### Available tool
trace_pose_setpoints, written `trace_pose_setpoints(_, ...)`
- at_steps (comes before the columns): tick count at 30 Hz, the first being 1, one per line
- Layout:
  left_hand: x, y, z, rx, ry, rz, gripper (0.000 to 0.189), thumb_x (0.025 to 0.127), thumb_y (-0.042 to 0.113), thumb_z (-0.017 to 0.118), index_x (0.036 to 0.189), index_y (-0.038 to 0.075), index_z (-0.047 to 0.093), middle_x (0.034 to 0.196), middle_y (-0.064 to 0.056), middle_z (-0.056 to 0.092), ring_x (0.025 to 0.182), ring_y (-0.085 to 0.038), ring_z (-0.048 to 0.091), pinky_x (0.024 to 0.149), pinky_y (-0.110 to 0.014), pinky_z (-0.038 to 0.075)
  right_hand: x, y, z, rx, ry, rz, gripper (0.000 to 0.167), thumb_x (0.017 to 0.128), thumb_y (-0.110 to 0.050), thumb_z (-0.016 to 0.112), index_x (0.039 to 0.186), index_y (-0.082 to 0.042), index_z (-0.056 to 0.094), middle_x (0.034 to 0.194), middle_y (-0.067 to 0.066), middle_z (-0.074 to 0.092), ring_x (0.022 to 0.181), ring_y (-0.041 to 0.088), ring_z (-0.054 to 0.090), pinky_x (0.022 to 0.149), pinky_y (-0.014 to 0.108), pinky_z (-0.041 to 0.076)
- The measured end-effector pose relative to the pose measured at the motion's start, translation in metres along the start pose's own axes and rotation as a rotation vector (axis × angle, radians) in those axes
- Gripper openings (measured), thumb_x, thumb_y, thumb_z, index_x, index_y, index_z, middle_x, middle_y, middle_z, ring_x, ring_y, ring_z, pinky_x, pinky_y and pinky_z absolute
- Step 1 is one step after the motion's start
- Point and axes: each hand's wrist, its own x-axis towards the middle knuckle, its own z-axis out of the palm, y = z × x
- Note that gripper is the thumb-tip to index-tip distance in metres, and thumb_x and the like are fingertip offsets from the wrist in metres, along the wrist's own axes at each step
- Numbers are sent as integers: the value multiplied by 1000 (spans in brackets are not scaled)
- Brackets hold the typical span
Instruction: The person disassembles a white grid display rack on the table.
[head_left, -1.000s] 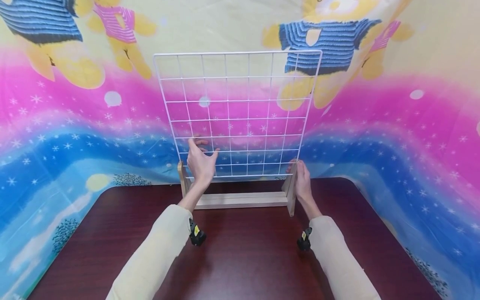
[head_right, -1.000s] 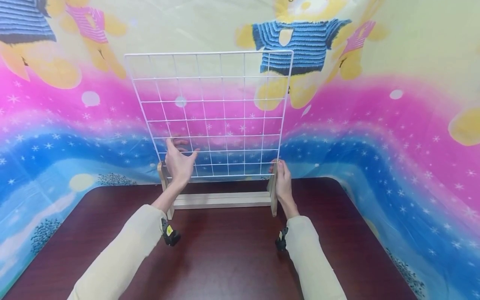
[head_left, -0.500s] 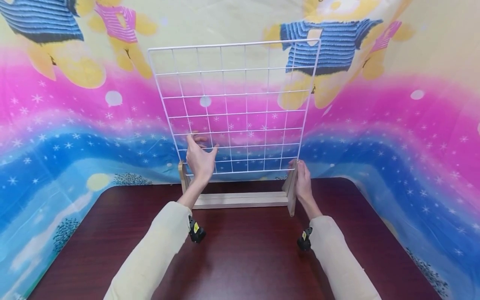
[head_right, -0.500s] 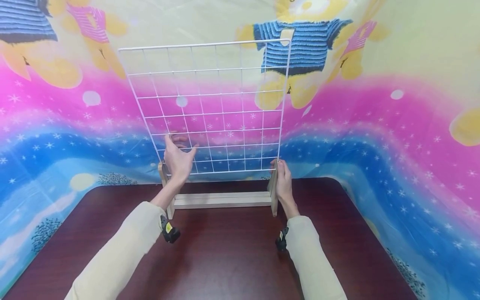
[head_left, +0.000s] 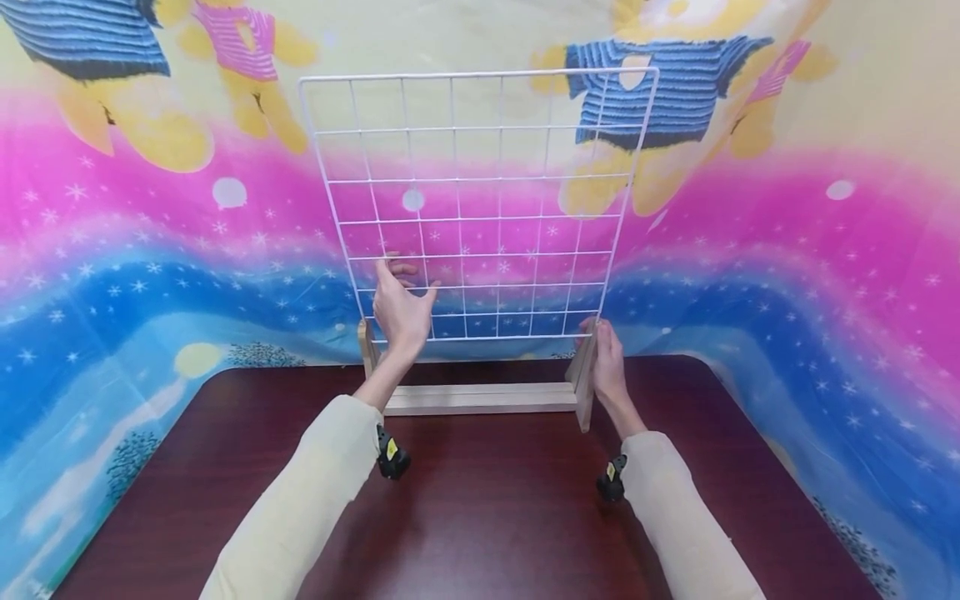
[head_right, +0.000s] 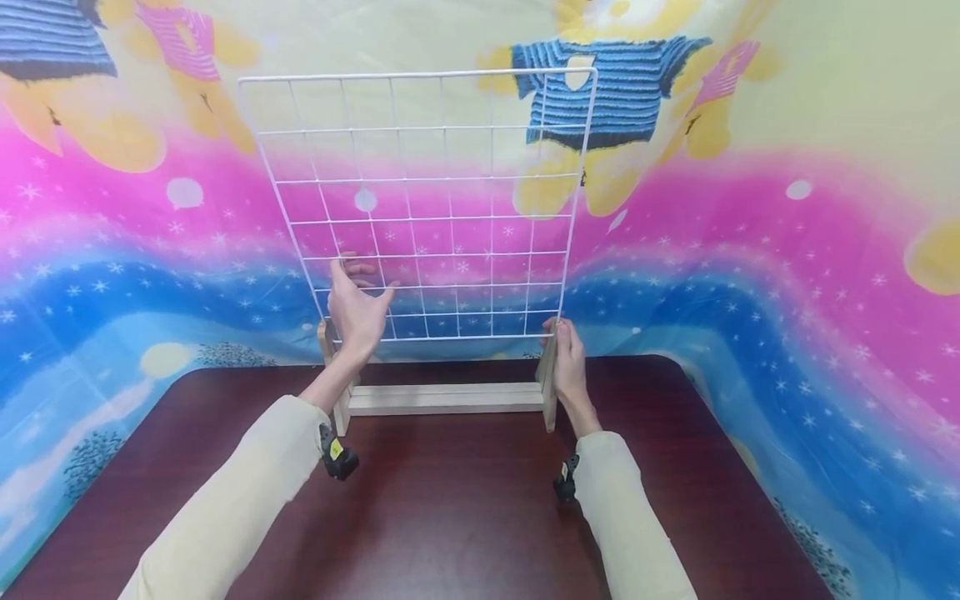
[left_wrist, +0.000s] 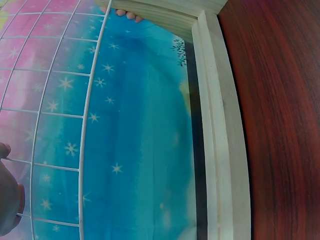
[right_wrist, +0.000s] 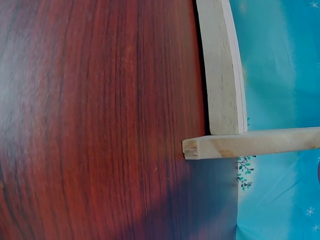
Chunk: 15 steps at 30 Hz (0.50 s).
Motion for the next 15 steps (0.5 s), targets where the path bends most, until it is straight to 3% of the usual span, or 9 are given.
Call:
trace_pose_setpoints(7, 2, 5, -2, 18, -13, 34, 64, 74, 19, 85, 124, 8, 46, 99, -2, 65, 84, -21, 61, 76, -38, 46, -2, 1, -4, -15, -14, 19, 44, 107, -19, 26, 114, 18, 48, 95, 6, 58, 83, 15, 62, 79, 29, 51)
trace_pose_setpoints(11, 4, 7, -2, 18, -17, 46, 65, 74, 19, 85, 124, 8, 46, 99, -1, 64, 78, -22, 60, 74, -38, 45, -1, -1, -4, -20, -14, 19, 44, 107, -19, 26, 114, 17, 49, 95, 22, 57, 84, 17, 62, 86, 44, 50)
trace_pose_setpoints(15, 6, 8, -2, 19, -11, 40, 65, 74, 19, 85, 125, 9, 46, 99, 0, 65, 76, -21, 61, 73, -38, 45, 0, -1, -3, -17, -32, 21, 44, 107, -20, 25, 115, 17, 48, 100, 40, 51, 84, 15, 61, 91, 60, 41)
